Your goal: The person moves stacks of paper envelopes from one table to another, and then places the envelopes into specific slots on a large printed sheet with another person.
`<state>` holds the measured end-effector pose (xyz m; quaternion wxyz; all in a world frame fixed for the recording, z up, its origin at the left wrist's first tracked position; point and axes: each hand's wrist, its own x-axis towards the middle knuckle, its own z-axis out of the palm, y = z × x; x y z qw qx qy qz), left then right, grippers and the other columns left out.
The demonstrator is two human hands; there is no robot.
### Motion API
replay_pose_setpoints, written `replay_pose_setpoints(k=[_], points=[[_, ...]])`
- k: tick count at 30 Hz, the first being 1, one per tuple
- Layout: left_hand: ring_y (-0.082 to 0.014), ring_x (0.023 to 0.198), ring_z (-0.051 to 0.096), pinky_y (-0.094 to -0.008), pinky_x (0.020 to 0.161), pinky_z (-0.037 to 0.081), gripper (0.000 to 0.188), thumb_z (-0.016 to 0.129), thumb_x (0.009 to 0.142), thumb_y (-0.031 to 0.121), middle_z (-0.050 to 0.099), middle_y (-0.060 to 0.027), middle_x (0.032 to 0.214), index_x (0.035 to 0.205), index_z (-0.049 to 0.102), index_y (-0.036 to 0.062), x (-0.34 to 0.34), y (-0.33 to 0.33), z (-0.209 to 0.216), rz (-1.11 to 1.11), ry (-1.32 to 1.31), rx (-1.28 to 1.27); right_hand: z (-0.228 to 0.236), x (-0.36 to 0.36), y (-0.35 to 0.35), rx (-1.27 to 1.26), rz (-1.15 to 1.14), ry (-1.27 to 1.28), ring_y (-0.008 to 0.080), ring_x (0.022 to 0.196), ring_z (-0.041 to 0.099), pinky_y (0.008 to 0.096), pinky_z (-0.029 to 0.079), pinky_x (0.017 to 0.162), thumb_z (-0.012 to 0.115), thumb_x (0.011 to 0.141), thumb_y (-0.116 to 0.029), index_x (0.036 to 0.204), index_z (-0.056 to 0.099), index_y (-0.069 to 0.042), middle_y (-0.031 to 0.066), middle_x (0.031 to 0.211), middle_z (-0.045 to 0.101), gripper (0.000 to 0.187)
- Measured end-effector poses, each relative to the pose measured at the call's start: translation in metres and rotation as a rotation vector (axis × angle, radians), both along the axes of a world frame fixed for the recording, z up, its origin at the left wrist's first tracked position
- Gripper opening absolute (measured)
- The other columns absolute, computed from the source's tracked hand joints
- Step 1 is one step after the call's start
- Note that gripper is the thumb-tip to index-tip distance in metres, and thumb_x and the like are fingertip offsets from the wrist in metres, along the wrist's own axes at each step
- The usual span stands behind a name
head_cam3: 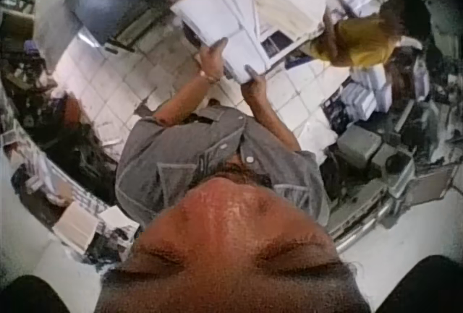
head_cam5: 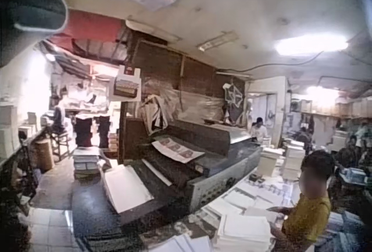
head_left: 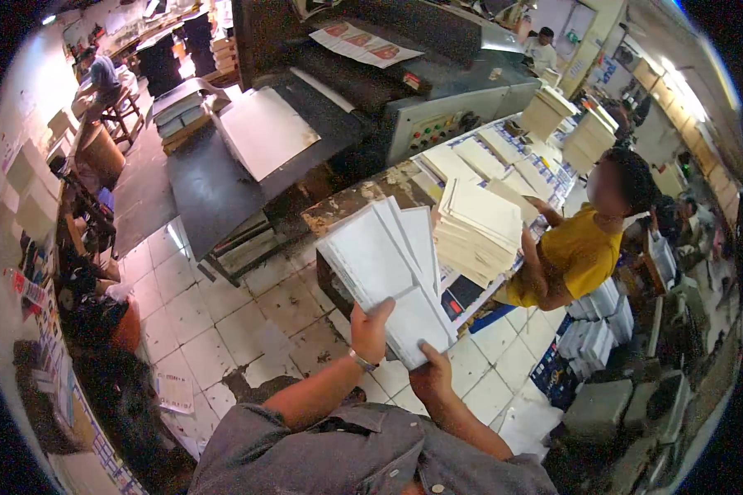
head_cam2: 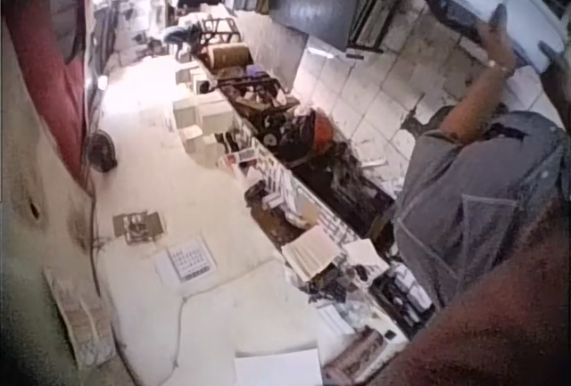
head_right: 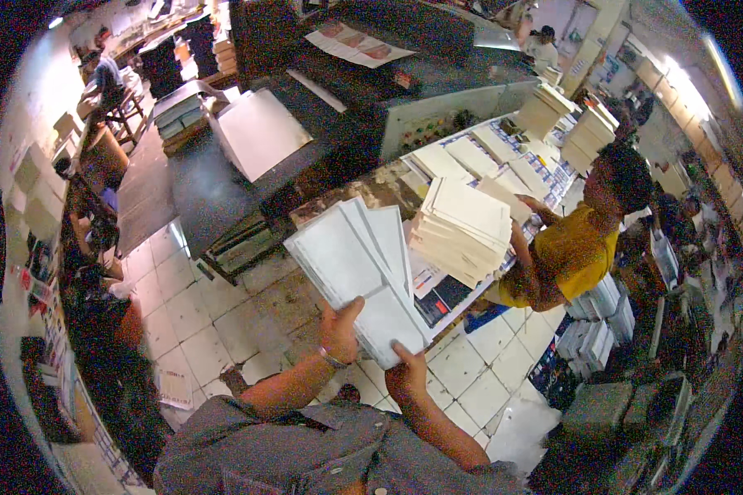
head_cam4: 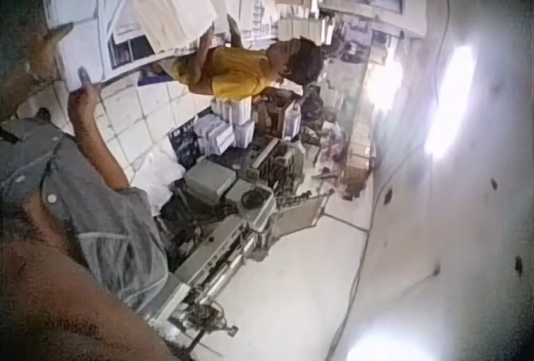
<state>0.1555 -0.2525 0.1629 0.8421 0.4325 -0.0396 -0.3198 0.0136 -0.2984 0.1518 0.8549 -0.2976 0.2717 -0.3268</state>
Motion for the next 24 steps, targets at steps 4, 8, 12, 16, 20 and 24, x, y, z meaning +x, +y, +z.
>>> replay_pose_setpoints(k=[4,8,12,16,20,24], points=[[-0.0223,0.106,0.058,-0.0345,0.089,0.049,0.033,0.062,0.089,0.004,0.058,-0.0103,0.115,0.122,0.057,0.0048,-0.003,-0.007,-0.085,0.018,-0.297,0.133,0.007,-0.001,-0.007,-0.090,-0.179,0.219,0.0304,0.121,0.053,0.0456,0.043,0.104,0.065,0.074,0.011,0.135,0.040,-0.006,0.0127,0.128,0.056,0.068],[-0.0260,0.107,0.058,-0.0372,0.090,0.050,0.033,0.060,0.088,0.003,0.056,-0.0118,0.116,0.121,0.057,0.0050,0.016,0.000,-0.034,0.042,0.018,-0.123,0.028,-0.021,-0.027,-0.069,-0.241,0.166,0.0311,0.115,0.057,0.0442,0.046,0.100,0.068,0.069,0.011,0.133,0.042,-0.005,0.0128,0.126,0.057,0.071],[-0.0224,0.100,0.059,-0.0347,0.088,0.050,0.032,0.069,0.084,0.010,0.059,-0.0096,0.111,0.114,0.059,0.0042,0.028,-0.009,-0.051,0.093,-0.048,-0.066,0.026,-0.020,-0.030,-0.038,-0.253,0.212,0.0290,0.108,0.061,0.0416,0.049,0.097,0.068,0.070,0.011,0.128,0.046,-0.004,0.0122,0.119,0.061,0.064],[-0.0173,0.094,0.060,-0.0317,0.084,0.050,0.043,0.074,0.080,0.010,0.062,-0.0072,0.109,0.118,0.058,0.0008,0.059,0.002,-0.044,-0.084,-0.294,0.127,0.008,-0.037,-0.058,-0.199,-0.293,0.338,0.0259,0.108,0.061,0.0383,0.051,0.091,0.068,0.073,0.010,0.125,0.050,-0.004,0.0102,0.117,0.062,0.058],[-0.0128,0.093,0.061,-0.0297,0.080,0.051,0.057,0.079,0.076,0.012,0.063,-0.0044,0.109,0.127,0.056,0.0002,0.101,0.007,-0.045,-0.318,-0.452,0.232,-0.030,-0.060,-0.097,-0.332,-0.308,0.446,0.0198,0.093,0.064,0.0325,0.052,0.081,0.070,0.075,0.009,0.113,0.057,-0.002,0.0084,0.104,0.066,0.042],[-0.0162,0.094,0.062,-0.0315,0.083,0.051,0.057,0.079,0.075,0.014,0.064,-0.0052,0.111,0.126,0.057,0.0044,0.124,0.002,-0.072,-0.658,-0.655,0.314,-0.044,-0.069,-0.116,-0.425,-0.300,0.481,0.0154,0.087,0.062,0.0301,0.051,0.079,0.070,0.074,0.009,0.094,0.058,-0.006,0.0042,0.092,0.065,0.028]])
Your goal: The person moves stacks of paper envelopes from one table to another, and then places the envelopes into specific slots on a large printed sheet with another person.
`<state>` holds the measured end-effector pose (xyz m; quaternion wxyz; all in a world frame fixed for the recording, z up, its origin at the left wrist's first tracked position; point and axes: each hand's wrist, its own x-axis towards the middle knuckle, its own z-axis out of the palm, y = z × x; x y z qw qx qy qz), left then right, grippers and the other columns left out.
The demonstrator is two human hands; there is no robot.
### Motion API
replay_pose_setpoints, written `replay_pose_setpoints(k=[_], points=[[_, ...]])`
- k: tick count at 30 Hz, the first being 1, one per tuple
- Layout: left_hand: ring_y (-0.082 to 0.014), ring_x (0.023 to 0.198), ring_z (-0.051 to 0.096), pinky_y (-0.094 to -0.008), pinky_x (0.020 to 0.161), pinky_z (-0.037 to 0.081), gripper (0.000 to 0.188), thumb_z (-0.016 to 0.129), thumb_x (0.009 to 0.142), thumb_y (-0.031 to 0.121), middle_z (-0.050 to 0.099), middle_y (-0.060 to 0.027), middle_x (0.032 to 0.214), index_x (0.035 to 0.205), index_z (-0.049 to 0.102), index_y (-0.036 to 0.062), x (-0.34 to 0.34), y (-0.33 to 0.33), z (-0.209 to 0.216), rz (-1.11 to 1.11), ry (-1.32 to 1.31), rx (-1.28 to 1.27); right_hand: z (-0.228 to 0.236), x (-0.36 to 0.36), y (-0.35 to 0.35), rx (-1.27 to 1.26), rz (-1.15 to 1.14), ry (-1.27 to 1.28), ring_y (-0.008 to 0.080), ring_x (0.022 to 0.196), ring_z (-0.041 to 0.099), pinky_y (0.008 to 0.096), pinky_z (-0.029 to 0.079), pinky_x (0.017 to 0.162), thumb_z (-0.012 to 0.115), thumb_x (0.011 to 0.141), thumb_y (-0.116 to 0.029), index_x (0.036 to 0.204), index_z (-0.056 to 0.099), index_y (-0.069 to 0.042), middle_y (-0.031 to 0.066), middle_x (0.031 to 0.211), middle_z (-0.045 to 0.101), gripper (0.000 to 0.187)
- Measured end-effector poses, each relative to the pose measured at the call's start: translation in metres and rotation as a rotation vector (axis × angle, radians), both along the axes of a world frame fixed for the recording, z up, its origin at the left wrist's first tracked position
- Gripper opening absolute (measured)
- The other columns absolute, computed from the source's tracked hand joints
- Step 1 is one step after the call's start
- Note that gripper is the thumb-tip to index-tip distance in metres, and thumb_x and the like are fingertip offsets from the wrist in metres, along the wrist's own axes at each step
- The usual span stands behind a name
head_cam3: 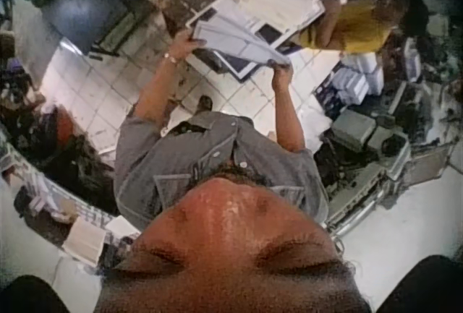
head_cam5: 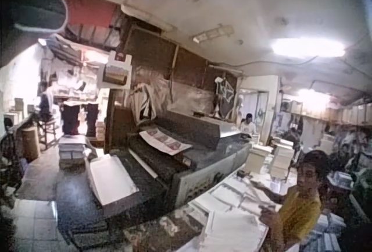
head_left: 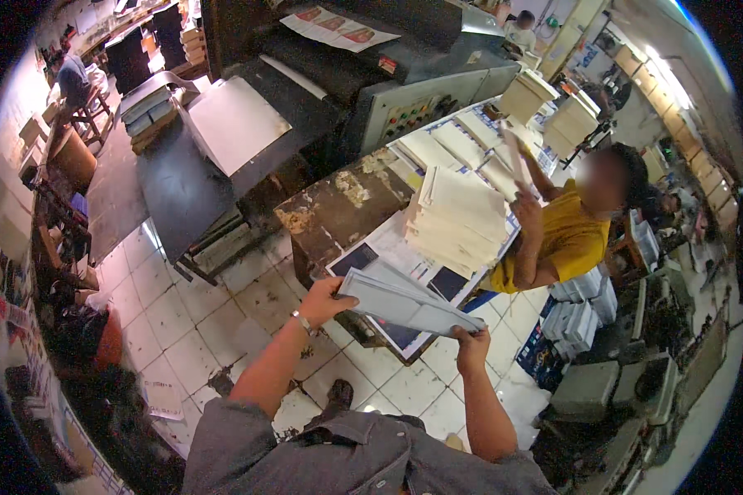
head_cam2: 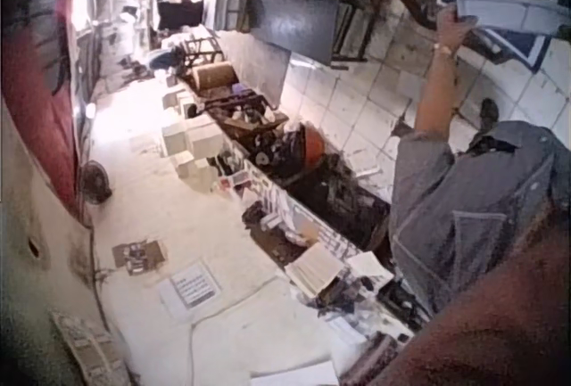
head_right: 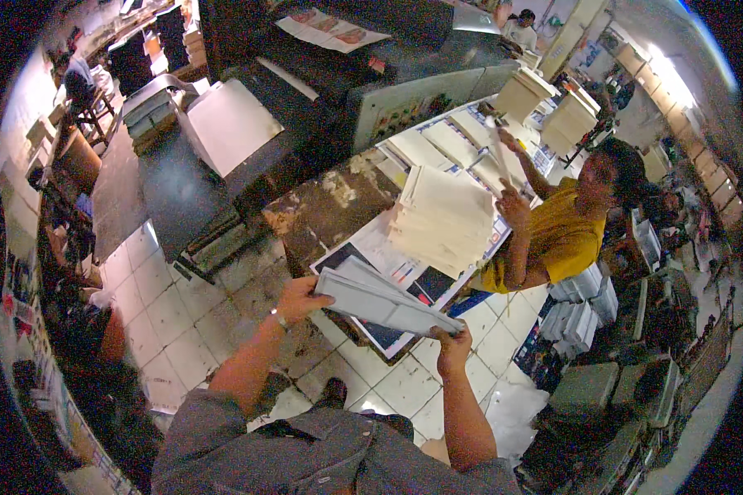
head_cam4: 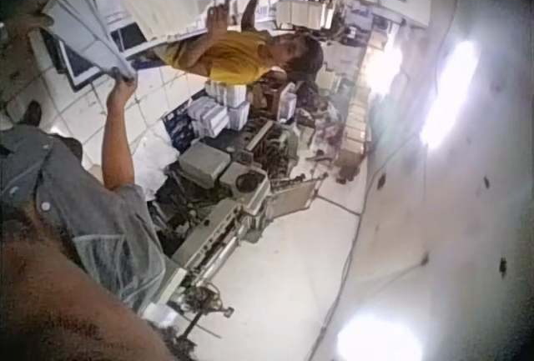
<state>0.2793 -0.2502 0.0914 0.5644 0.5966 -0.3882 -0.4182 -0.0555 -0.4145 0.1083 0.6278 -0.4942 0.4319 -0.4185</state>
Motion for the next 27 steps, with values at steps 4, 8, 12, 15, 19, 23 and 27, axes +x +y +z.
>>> replay_pose_setpoints(k=[4,8,12,15,19,23,27], points=[[-0.0231,0.098,0.065,-0.0359,0.086,0.052,0.049,0.080,0.072,0.014,0.065,-0.0100,0.114,0.117,0.062,0.0066,-0.003,-0.014,-0.022,0.086,-0.396,-0.055,-0.016,-0.015,-0.012,-0.061,0.081,0.071,0.0156,0.092,0.062,0.0294,0.049,0.085,0.064,0.075,0.014,0.094,0.059,-0.004,0.0062,0.094,0.066,0.027],[-0.0283,0.101,0.065,-0.0386,0.089,0.051,0.044,0.081,0.068,0.013,0.066,-0.0117,0.108,0.108,0.064,0.0071,-0.010,-0.029,-0.060,0.133,-0.493,-0.086,-0.034,-0.016,-0.011,-0.008,0.200,0.214,0.0155,0.098,0.060,0.0295,0.048,0.089,0.069,0.077,0.010,0.103,0.065,-0.003,0.0043,0.098,0.067,0.030],[-0.0297,0.095,0.064,-0.0378,0.083,0.052,0.039,0.081,0.065,0.011,0.067,-0.0105,0.099,0.101,0.065,0.0094,-0.016,-0.036,-0.075,0.107,-0.503,-0.060,-0.060,-0.021,-0.007,-0.047,0.176,0.265,0.0161,0.097,0.060,0.0298,0.049,0.087,0.069,0.079,0.009,0.104,0.065,-0.003,0.0043,0.102,0.066,0.028],[-0.0305,0.092,0.064,-0.0388,0.081,0.052,0.038,0.082,0.064,0.012,0.068,-0.0108,0.094,0.098,0.066,0.0107,-0.024,-0.037,-0.072,0.140,-0.411,-0.009,-0.055,-0.018,-0.011,-0.142,0.211,0.410,0.0150,0.095,0.061,0.0298,0.049,0.085,0.070,0.080,0.007,0.103,0.065,-0.003,0.0033,0.101,0.066,0.026],[-0.0312,0.092,0.063,-0.0418,0.085,0.050,0.039,0.083,0.064,0.017,0.068,-0.0113,0.092,0.099,0.067,0.0113,-0.023,-0.040,-0.062,0.112,-0.471,0.076,-0.068,-0.023,-0.010,-0.209,0.231,0.519,0.0178,0.091,0.064,0.0315,0.050,0.081,0.074,0.079,-0.001,0.103,0.065,-0.003,0.0095,0.098,0.069,0.025],[-0.0320,0.099,0.063,-0.0440,0.097,0.044,0.037,0.082,0.068,0.022,0.069,-0.0126,0.097,0.100,0.069,0.0098,-0.024,-0.036,-0.081,0.229,-0.761,0.010,-0.066,-0.017,-0.005,-0.311,0.230,0.743,0.0246,0.088,0.067,0.0351,0.051,0.078,0.077,0.077,-0.007,0.101,0.064,-0.001,0.0158,0.096,0.070,0.028],[-0.0256,0.086,0.067,-0.0358,0.078,0.052,0.042,0.081,0.073,0.018,0.070,-0.0125,0.097,0.110,0.066,0.0020,-0.019,-0.035,-0.093,-0.054,-0.416,-0.020,-0.089,-0.038,-0.001,-0.284,0.151,0.678,0.0278,0.089,0.069,0.0375,0.053,0.079,0.077,0.080,-0.010,0.101,0.065,-0.002,0.0179,0.092,0.071,0.026]])
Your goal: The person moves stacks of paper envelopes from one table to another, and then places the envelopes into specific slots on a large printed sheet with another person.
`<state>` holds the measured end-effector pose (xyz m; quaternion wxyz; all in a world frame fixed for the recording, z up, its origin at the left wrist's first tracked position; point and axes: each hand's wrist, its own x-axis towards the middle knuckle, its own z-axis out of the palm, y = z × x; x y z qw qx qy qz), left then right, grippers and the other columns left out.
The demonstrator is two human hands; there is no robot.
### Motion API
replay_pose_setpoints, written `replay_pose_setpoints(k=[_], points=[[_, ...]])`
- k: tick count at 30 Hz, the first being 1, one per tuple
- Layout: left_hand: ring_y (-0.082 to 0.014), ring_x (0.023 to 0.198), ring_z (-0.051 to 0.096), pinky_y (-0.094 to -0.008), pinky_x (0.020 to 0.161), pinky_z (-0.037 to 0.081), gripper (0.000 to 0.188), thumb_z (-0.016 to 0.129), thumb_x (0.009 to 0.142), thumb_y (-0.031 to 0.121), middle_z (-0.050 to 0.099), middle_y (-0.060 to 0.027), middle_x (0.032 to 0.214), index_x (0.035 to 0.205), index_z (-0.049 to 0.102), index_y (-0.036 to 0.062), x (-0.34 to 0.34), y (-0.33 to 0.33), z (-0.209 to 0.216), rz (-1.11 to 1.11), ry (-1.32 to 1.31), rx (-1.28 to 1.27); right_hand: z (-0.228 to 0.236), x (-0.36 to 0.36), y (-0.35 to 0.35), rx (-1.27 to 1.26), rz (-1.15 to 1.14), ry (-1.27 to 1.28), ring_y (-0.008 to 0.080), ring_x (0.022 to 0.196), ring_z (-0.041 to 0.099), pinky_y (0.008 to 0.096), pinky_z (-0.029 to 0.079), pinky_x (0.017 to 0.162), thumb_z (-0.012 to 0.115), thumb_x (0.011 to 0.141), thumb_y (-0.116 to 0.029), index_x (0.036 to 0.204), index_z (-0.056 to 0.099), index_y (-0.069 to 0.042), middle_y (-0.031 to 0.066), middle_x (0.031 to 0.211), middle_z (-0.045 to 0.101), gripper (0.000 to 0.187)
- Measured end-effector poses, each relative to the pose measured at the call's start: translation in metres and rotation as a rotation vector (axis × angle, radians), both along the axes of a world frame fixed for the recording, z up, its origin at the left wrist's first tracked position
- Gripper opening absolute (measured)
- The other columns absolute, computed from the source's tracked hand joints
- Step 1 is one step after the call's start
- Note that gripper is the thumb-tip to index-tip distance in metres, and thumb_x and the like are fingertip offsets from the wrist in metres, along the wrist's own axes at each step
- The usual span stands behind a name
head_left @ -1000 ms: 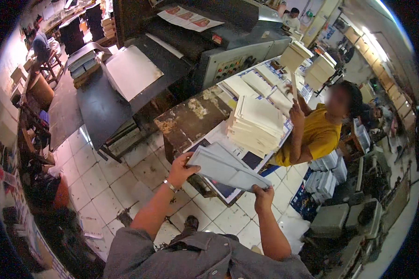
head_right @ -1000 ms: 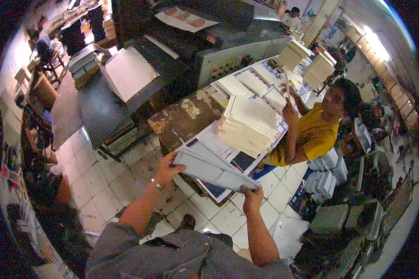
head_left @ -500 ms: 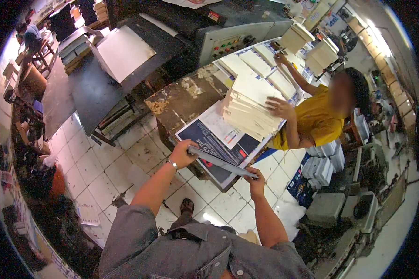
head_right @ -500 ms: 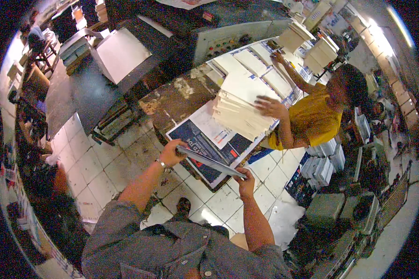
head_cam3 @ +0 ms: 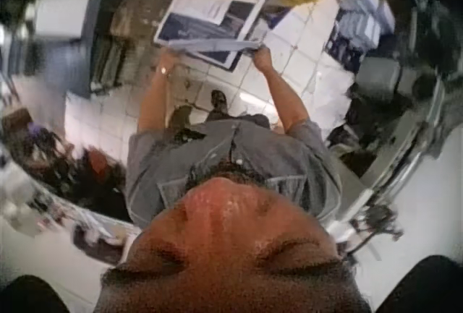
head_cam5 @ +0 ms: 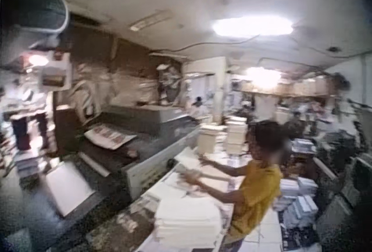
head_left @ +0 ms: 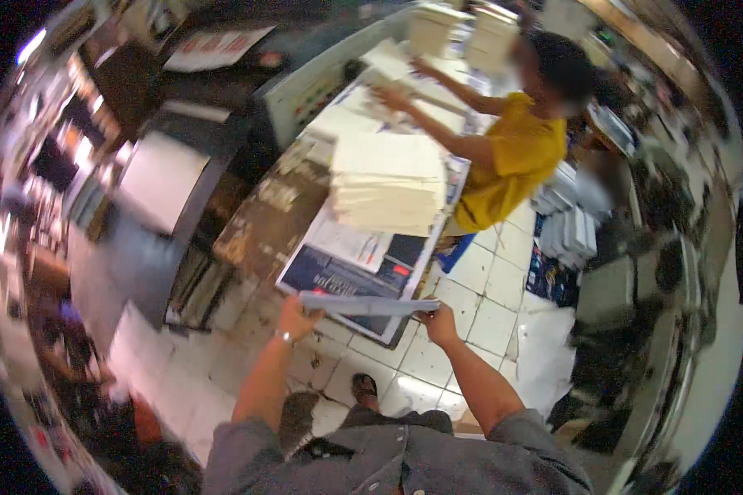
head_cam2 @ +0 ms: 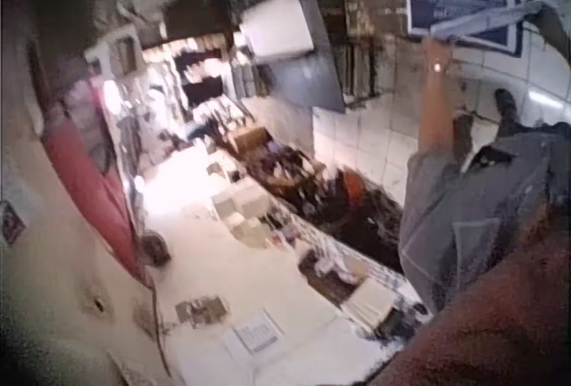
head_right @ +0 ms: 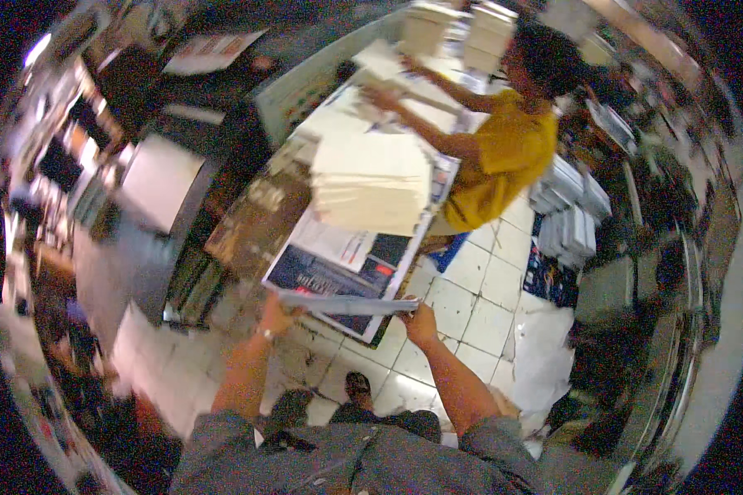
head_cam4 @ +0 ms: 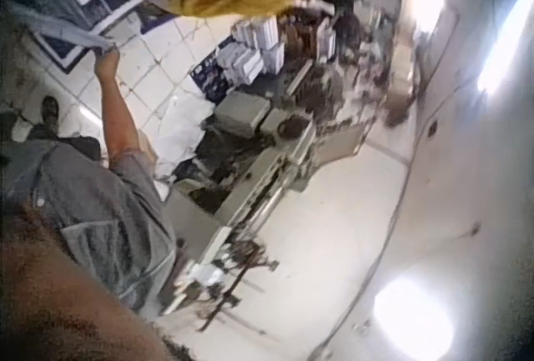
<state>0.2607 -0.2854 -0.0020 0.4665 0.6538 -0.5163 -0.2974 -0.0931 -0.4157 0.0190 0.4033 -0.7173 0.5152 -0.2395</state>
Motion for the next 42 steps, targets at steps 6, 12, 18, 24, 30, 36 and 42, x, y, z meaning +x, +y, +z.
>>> replay_pose_setpoints(k=[6,12,18,24,30,36,42], points=[[-0.0137,0.085,0.061,-0.0297,0.073,0.049,0.037,0.071,0.080,0.005,0.068,-0.0056,0.100,0.116,0.061,0.0024,-0.070,-0.005,0.084,0.072,0.311,0.216,0.015,-0.068,0.060,0.280,-0.184,-0.149,0.0165,0.075,0.064,0.0304,0.052,0.071,0.073,0.084,-0.008,0.100,0.064,0.004,0.0106,0.085,0.070,0.022],[-0.0192,0.106,0.060,-0.0326,0.086,0.050,0.044,0.063,0.086,0.000,0.060,-0.0086,0.121,0.128,0.051,0.0038,-0.202,-0.013,0.084,0.181,1.113,0.082,0.009,-0.139,0.175,0.486,-0.565,-0.620,0.0171,0.078,0.064,0.0313,0.055,0.072,0.070,0.087,-0.012,0.117,0.058,0.002,0.0090,0.094,0.068,0.035],[-0.0200,0.104,0.060,-0.0327,0.079,0.054,0.036,0.059,0.094,0.005,0.061,-0.0076,0.117,0.129,0.050,0.0064,-0.325,0.018,0.040,-0.164,1.131,0.653,0.004,-0.176,0.285,0.469,-1.013,-0.749,0.0129,0.090,0.063,0.0297,0.055,0.077,0.070,0.089,-0.010,0.121,0.055,0.002,0.0064,0.106,0.067,0.038],[-0.0224,0.098,0.061,-0.0359,0.081,0.052,0.030,0.051,0.100,0.011,0.059,-0.0110,0.114,0.128,0.048,0.0033,-0.458,0.062,0.087,-0.581,1.075,0.774,0.024,-0.204,0.346,0.167,-1.366,-0.819,0.0133,0.091,0.063,0.0299,0.053,0.081,0.070,0.088,-0.008,0.119,0.056,0.001,0.0054,0.105,0.067,0.036],[-0.0212,0.085,0.063,-0.0379,0.072,0.053,0.024,0.051,0.100,0.017,0.065,-0.0113,0.099,0.115,0.055,-0.0017,-0.489,0.043,0.096,-1.048,0.642,0.346,0.082,-0.220,0.376,0.000,-1.589,-0.451,0.0255,0.106,0.059,0.0385,0.051,0.088,0.080,0.080,-0.027,0.139,0.034,0.000,0.0203,0.126,0.053,0.079],[-0.0388,0.067,0.064,-0.0490,0.063,0.050,0.016,0.059,0.088,0.016,0.065,-0.0221,0.073,0.088,0.061,0.0004,-0.496,0.018,0.136,-1.649,-0.494,-0.346,0.159,-0.250,0.403,-0.739,-1.413,0.333,0.0366,0.130,0.042,0.0498,0.036,0.107,0.083,0.073,-0.037,0.147,0.036,-0.015,0.0204,0.141,0.042,0.090],[-0.0415,0.076,0.066,-0.0520,0.067,0.052,0.018,0.058,0.085,0.024,0.068,-0.0208,0.080,0.095,0.066,0.0118,-0.563,0.095,0.134,-2.226,-1.170,-0.545,0.158,-0.239,0.442,0.063,-0.956,0.741,0.0312,0.128,0.048,0.0660,0.020,0.113,0.072,0.074,-0.038,0.113,0.067,-0.011,0.0148,0.123,0.061,0.048]])
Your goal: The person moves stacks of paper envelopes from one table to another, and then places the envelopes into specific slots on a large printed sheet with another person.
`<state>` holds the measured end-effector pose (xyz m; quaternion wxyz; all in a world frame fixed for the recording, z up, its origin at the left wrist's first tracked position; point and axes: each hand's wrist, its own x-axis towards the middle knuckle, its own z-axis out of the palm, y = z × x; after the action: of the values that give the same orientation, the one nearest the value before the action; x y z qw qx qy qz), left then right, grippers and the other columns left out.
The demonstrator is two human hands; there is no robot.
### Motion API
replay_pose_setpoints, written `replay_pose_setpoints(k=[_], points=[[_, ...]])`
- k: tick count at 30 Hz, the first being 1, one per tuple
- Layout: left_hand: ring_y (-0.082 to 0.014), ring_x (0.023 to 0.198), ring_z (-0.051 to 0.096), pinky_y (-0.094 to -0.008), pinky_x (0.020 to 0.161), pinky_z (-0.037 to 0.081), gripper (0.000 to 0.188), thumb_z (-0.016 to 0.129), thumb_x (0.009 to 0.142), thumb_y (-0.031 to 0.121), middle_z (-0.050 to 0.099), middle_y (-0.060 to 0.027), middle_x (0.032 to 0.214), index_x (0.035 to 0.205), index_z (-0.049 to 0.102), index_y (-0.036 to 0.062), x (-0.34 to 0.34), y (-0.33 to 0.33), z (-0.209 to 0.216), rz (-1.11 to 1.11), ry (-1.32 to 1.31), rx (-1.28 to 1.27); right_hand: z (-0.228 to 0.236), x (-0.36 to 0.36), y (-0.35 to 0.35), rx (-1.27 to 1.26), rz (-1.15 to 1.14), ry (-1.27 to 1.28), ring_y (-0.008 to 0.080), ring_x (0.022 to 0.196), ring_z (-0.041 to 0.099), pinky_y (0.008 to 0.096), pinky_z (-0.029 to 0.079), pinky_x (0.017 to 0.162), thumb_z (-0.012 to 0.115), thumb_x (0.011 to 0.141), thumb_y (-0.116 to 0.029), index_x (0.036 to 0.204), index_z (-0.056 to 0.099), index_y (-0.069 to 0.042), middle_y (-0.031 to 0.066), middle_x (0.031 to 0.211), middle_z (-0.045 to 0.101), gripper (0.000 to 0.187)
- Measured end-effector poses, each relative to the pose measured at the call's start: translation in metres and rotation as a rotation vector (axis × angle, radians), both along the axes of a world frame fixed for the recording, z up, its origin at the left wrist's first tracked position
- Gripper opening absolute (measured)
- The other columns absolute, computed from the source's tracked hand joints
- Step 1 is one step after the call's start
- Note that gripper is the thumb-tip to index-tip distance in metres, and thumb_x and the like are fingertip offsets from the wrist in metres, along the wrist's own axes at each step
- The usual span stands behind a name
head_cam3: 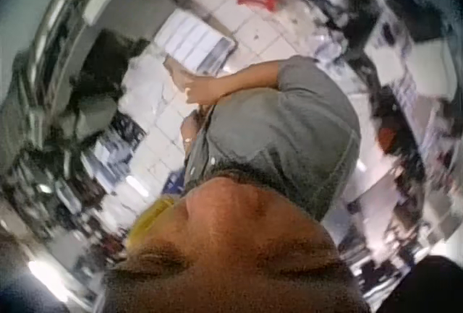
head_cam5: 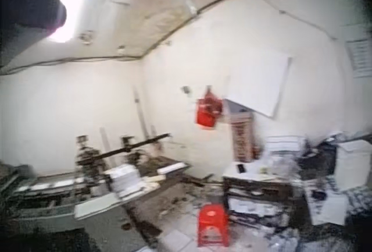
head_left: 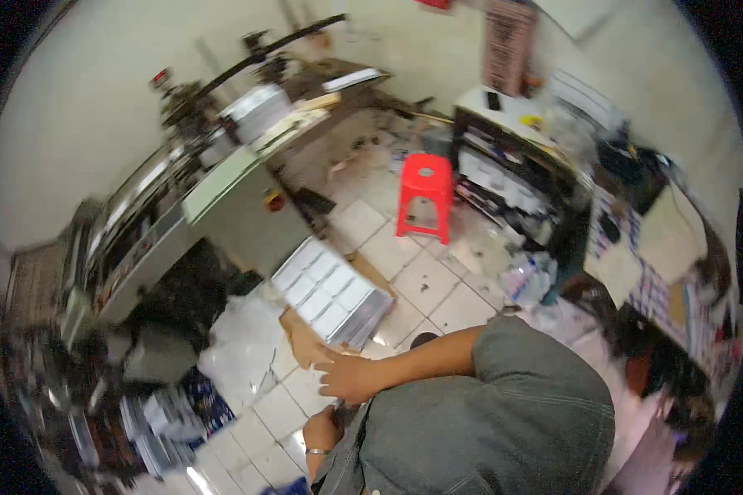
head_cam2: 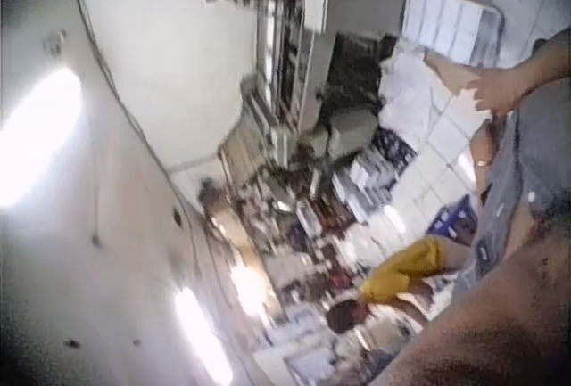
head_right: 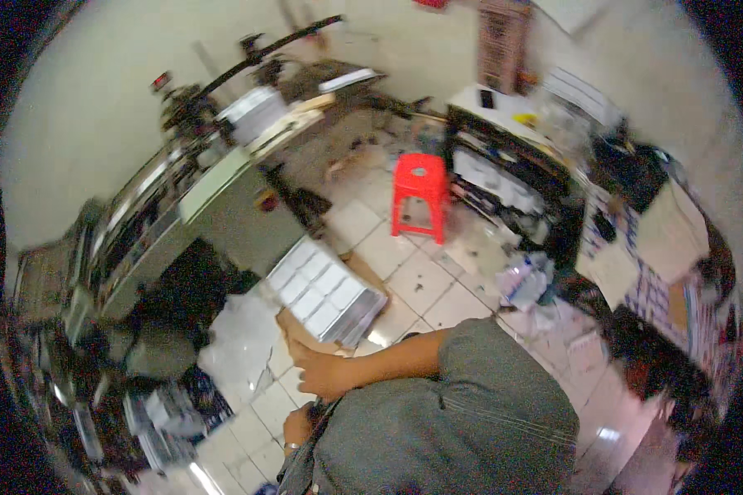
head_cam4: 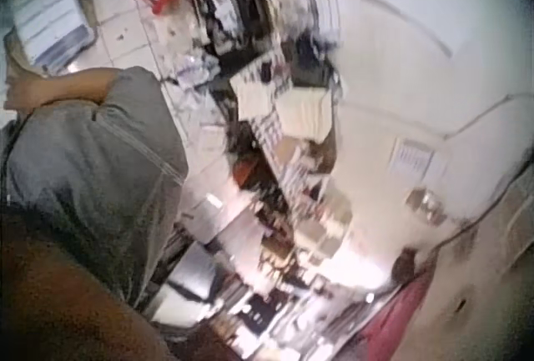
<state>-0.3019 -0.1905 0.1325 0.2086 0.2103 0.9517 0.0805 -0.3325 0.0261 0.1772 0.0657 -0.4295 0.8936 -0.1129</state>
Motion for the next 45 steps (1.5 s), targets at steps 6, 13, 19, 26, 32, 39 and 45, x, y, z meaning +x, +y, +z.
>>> replay_pose_setpoints(k=[6,13,19,26,32,39,45], points=[[-0.0395,0.077,0.067,-0.0512,0.066,0.052,0.022,0.054,0.089,0.030,0.069,-0.0187,0.082,0.095,0.067,0.0136,-0.062,0.110,-0.001,-0.445,-0.061,-0.009,-0.042,0.022,0.091,0.164,-0.275,0.010,0.0277,0.092,0.068,0.0678,0.012,0.113,0.062,0.081,-0.029,0.085,0.072,-0.011,0.0082,0.089,0.072,0.021],[-0.0395,0.077,0.067,-0.0513,0.066,0.052,0.029,0.052,0.093,0.036,0.069,-0.0206,0.082,0.091,0.068,0.0116,-0.109,0.233,-0.056,-0.797,-0.136,0.009,-0.071,0.031,0.188,0.133,-0.558,-0.151,0.0265,0.083,0.070,0.0614,0.016,0.115,0.059,0.083,-0.024,0.081,0.072,-0.014,0.0078,0.080,0.072,0.016],[-0.0376,0.079,0.068,-0.0490,0.069,0.054,0.033,0.054,0.093,0.043,0.071,-0.0165,0.090,0.095,0.072,0.0156,-0.156,0.396,-0.098,-0.923,-0.213,-0.076,-0.176,0.020,0.319,-0.057,-0.857,-0.291,0.0258,0.082,0.071,0.0585,0.022,0.115,0.059,0.082,-0.019,0.087,0.070,-0.017,0.0093,0.076,0.070,0.012],[-0.0355,0.079,0.069,-0.0463,0.071,0.056,0.029,0.056,0.092,0.042,0.072,-0.0116,0.093,0.105,0.072,0.0216,-0.233,0.593,-0.127,-1.192,-0.255,-0.098,-0.212,0.037,0.494,-0.330,-1.214,-0.410,0.0245,0.095,0.068,0.0557,0.024,0.114,0.055,0.091,-0.028,0.097,0.072,-0.022,0.0063,0.089,0.072,0.019],[-0.0338,0.072,0.067,-0.0457,0.065,0.053,0.024,0.057,0.093,0.034,0.071,-0.0113,0.082,0.094,0.073,0.0163,-0.276,0.730,-0.106,-1.374,-0.249,0.166,-0.192,0.068,0.616,-0.324,-1.405,-0.295,0.0212,0.097,0.067,0.0543,0.024,0.113,0.055,0.093,-0.036,0.096,0.072,-0.020,0.0043,0.091,0.072,0.023],[-0.0315,0.078,0.069,-0.0406,0.071,0.055,0.019,0.064,0.088,0.027,0.071,-0.0122,0.086,0.093,0.073,0.0110,-0.325,0.796,-0.069,-1.339,-0.291,0.284,-0.096,0.082,0.699,-0.201,-1.566,-0.303,0.0309,0.085,0.065,0.0447,0.051,0.078,0.066,0.085,-0.040,0.092,0.074,-0.015,0.0111,0.086,0.070,0.028],[-0.0265,0.076,0.071,-0.0353,0.069,0.055,0.016,0.069,0.088,0.022,0.072,-0.0118,0.085,0.096,0.074,0.0097,-0.357,0.841,-0.051,-1.249,-0.582,0.422,-0.071,0.087,0.722,-0.858,-1.895,-0.320,0.0300,0.082,0.068,0.0387,0.053,0.077,0.072,0.079,-0.038,0.093,0.075,-0.006,0.0132,0.088,0.072,0.035]])
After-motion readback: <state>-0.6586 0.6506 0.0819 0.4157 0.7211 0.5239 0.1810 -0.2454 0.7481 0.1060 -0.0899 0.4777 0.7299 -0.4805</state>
